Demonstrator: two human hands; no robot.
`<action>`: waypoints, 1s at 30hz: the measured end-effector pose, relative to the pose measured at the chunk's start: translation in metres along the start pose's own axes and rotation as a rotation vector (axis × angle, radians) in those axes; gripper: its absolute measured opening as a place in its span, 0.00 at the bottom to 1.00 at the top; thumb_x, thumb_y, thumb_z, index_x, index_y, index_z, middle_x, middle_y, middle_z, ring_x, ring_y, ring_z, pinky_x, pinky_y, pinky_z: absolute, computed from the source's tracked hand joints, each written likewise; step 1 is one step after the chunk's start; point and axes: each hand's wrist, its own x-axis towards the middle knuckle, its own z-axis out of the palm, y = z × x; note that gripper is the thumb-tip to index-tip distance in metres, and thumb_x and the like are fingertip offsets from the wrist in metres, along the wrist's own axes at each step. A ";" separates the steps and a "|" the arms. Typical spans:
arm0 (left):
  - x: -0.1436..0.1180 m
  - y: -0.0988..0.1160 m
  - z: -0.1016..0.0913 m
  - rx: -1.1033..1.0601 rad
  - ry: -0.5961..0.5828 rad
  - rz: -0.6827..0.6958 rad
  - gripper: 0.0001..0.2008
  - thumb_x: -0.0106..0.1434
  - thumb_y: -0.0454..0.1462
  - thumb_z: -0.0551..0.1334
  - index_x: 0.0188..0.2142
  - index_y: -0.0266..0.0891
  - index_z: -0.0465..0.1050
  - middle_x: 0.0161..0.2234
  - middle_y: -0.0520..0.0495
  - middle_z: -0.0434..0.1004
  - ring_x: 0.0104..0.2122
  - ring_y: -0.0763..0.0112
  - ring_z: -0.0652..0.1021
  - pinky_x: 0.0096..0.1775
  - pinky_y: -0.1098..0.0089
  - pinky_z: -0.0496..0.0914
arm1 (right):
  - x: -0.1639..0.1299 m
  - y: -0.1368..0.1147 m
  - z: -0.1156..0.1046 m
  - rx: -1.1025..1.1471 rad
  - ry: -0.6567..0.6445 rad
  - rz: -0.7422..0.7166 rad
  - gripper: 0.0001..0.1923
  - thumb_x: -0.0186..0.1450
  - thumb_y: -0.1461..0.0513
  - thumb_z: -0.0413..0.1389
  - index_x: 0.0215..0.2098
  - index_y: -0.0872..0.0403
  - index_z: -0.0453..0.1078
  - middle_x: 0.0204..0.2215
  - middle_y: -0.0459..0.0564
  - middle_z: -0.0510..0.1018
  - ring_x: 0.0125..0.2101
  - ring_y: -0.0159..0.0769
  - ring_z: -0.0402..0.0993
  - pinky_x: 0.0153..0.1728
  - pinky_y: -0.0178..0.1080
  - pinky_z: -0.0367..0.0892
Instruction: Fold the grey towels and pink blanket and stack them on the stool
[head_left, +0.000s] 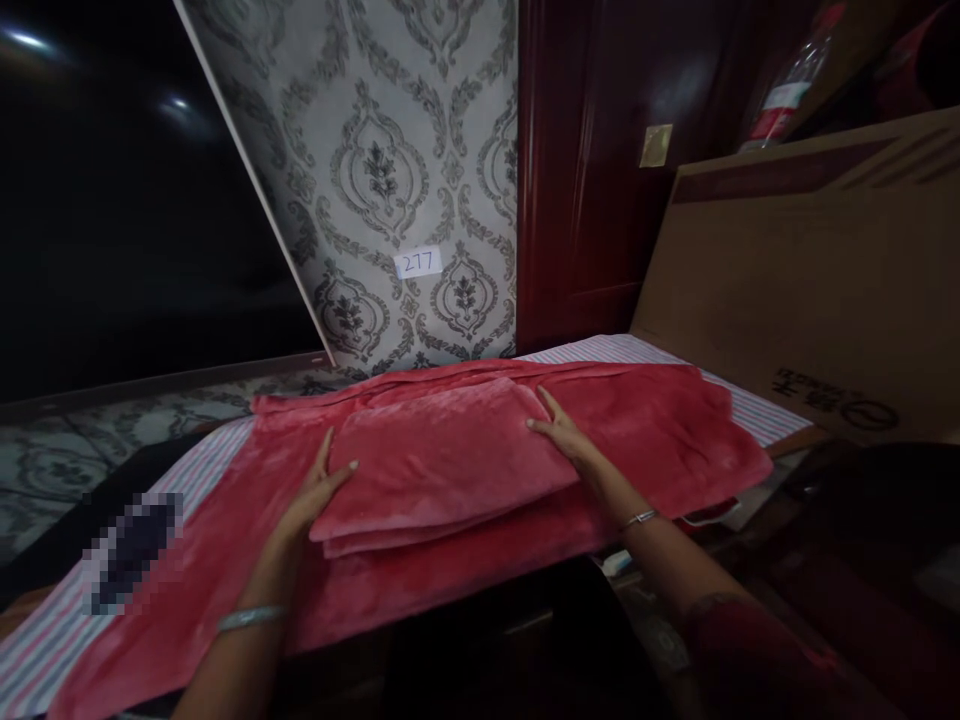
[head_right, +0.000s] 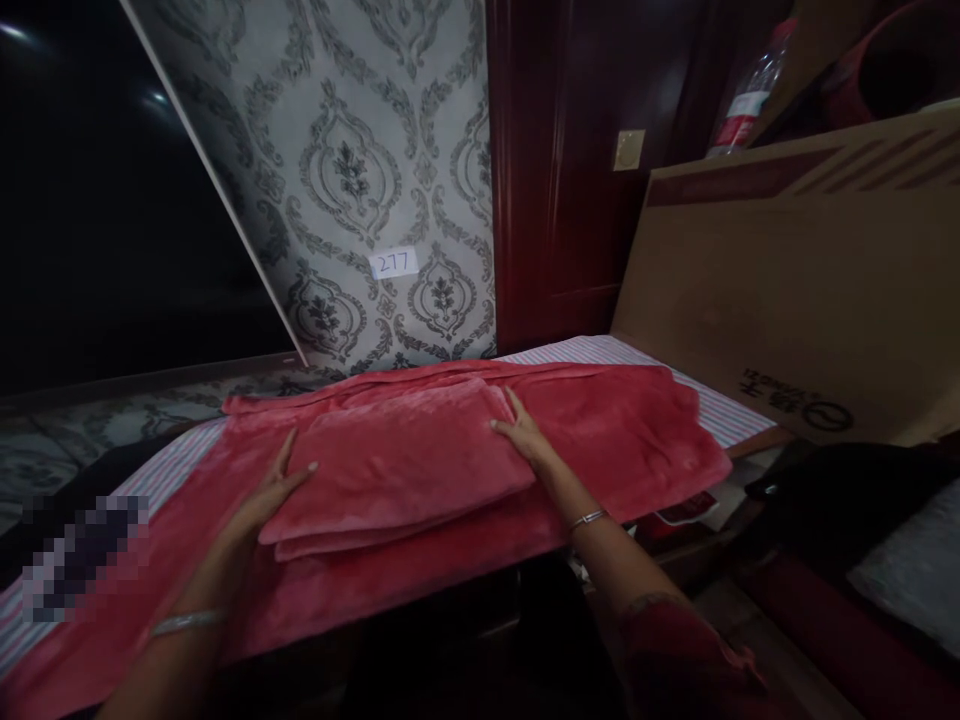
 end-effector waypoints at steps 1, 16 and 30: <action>-0.004 0.003 -0.001 -0.014 -0.001 0.002 0.55 0.49 0.51 0.74 0.72 0.47 0.51 0.71 0.42 0.57 0.70 0.50 0.58 0.64 0.58 0.64 | -0.004 -0.001 -0.002 0.009 -0.007 -0.027 0.57 0.56 0.47 0.61 0.76 0.49 0.39 0.70 0.52 0.58 0.65 0.47 0.62 0.63 0.51 0.62; -0.075 -0.040 -0.029 -0.209 -0.177 -0.213 0.55 0.53 0.52 0.67 0.74 0.50 0.40 0.61 0.42 0.73 0.60 0.49 0.74 0.56 0.51 0.74 | -0.066 0.028 -0.029 -0.023 -0.205 0.033 0.55 0.60 0.49 0.59 0.76 0.50 0.36 0.69 0.57 0.61 0.62 0.50 0.68 0.59 0.55 0.66; -0.095 -0.086 -0.030 0.625 -0.059 0.478 0.32 0.56 0.39 0.64 0.61 0.41 0.68 0.62 0.34 0.65 0.61 0.48 0.71 0.57 0.52 0.71 | -0.082 0.046 -0.052 -0.857 -0.237 -0.682 0.41 0.63 0.64 0.56 0.73 0.47 0.54 0.66 0.62 0.62 0.63 0.54 0.63 0.57 0.56 0.67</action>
